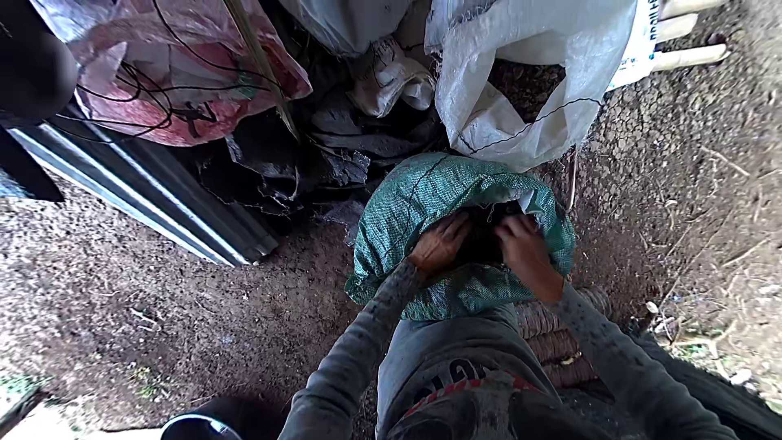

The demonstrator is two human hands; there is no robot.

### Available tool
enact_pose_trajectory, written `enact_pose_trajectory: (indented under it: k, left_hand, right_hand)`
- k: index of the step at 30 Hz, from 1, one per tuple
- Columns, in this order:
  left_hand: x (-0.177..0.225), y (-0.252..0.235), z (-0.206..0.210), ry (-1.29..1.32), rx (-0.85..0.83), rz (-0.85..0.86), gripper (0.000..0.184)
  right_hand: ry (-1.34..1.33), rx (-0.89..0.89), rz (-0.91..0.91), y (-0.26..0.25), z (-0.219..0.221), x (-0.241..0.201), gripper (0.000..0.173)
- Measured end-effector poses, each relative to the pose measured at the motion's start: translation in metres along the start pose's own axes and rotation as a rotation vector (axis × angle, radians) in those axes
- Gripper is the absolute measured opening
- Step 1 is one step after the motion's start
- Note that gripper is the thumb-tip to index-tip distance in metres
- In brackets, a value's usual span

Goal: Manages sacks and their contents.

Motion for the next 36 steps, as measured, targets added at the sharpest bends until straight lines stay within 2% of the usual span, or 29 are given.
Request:
enact_pose_trajectory:
  k: [2, 3, 5, 7, 9, 11, 13, 16, 17, 18, 20, 21, 23, 25, 26, 28, 30, 33, 35, 36]
  left_hand:
    - [-0.001, -0.012, 0.015, -0.025, -0.060, -0.047, 0.045]
    - [0.000, -0.017, 0.021, -0.022, -0.072, -0.077, 0.050]
    - [0.000, -0.030, 0.021, 0.040, -0.077, -0.150, 0.055]
    - [-0.009, -0.038, 0.011, 0.136, -0.097, -0.321, 0.047]
    - [-0.025, -0.042, 0.007, 0.195, -0.205, -0.531, 0.042]
    - [-0.031, -0.041, 0.006, 0.269, -0.389, -0.667, 0.042]
    - [-0.032, -0.037, 0.004, 0.366, -0.527, -0.685, 0.046]
    - [-0.030, -0.031, -0.002, 0.396, -0.479, -0.621, 0.048]
    - [-0.023, -0.025, -0.008, 0.333, -0.402, -0.550, 0.048]
    - [-0.013, -0.017, -0.012, 0.253, -0.298, -0.426, 0.050]
    - [0.006, -0.004, -0.011, 0.069, -0.086, -0.115, 0.039]
    - [0.012, 0.007, 0.000, -0.013, -0.089, -0.023, 0.034]
    - [0.007, 0.024, 0.032, -0.057, -0.297, -0.013, 0.048]
    - [-0.008, 0.022, 0.055, 0.008, -0.472, -0.073, 0.060]
    - [-0.011, 0.012, 0.061, 0.049, -0.486, -0.089, 0.063]
    - [-0.010, -0.011, 0.073, 0.074, -0.444, -0.064, 0.062]
    - [0.000, -0.026, 0.082, 0.033, -0.334, -0.030, 0.055]
    - [0.021, -0.026, 0.073, -0.018, -0.285, -0.006, 0.050]
    - [0.040, -0.020, 0.065, -0.040, -0.111, 0.140, 0.044]
    - [0.045, -0.021, 0.066, -0.029, -0.096, 0.193, 0.046]
  right_hand:
    - [0.081, 0.026, 0.212, -0.004, 0.005, 0.016, 0.050]
    - [0.111, 0.024, 0.279, -0.008, 0.016, 0.021, 0.057]
    - [0.139, 0.070, 0.302, -0.014, 0.039, 0.022, 0.060]
    - [0.153, 0.053, 0.304, -0.006, 0.053, 0.015, 0.065]
    - [0.149, -0.037, 0.315, 0.009, 0.058, 0.012, 0.062]
    - [0.062, -0.138, 0.409, 0.007, 0.049, 0.022, 0.046]
    - [-0.027, -0.148, 0.498, -0.005, 0.040, 0.032, 0.034]
    - [-0.122, -0.134, 0.555, -0.008, 0.029, 0.037, 0.034]
    - [-0.141, -0.123, 0.540, -0.002, 0.025, 0.033, 0.035]
    - [-0.119, -0.084, 0.491, 0.000, 0.022, 0.028, 0.039]
    - [-0.025, 0.045, 0.333, -0.005, 0.009, 0.019, 0.053]
    - [0.007, 0.117, 0.264, 0.003, 0.004, 0.014, 0.052]
    - [0.005, 0.176, 0.186, 0.021, -0.001, 0.007, 0.040]
    - [-0.051, 0.026, 0.203, 0.035, -0.002, 0.005, 0.030]
    - [-0.077, -0.154, 0.244, 0.041, 0.000, 0.003, 0.032]
    - [-0.093, -0.600, 0.335, 0.051, 0.006, 0.002, 0.046]
    - [-0.029, -0.811, 0.317, 0.056, 0.011, 0.001, 0.047]
    - [-0.021, -0.831, 0.185, 0.056, 0.012, -0.002, 0.032]
    - [-0.033, -0.787, 0.153, 0.059, 0.003, 0.001, 0.031]
    - [-0.031, -0.798, 0.163, 0.060, -0.001, 0.003, 0.032]
Point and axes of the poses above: each hand's wrist, its own y-axis away from the middle knuckle, its own z-axis out of the palm, x = y × z, the point moved 7 cm from there along -y, towards the middle knuckle, and after that the axes turned 1 degree about z, right-handed, at the moved point
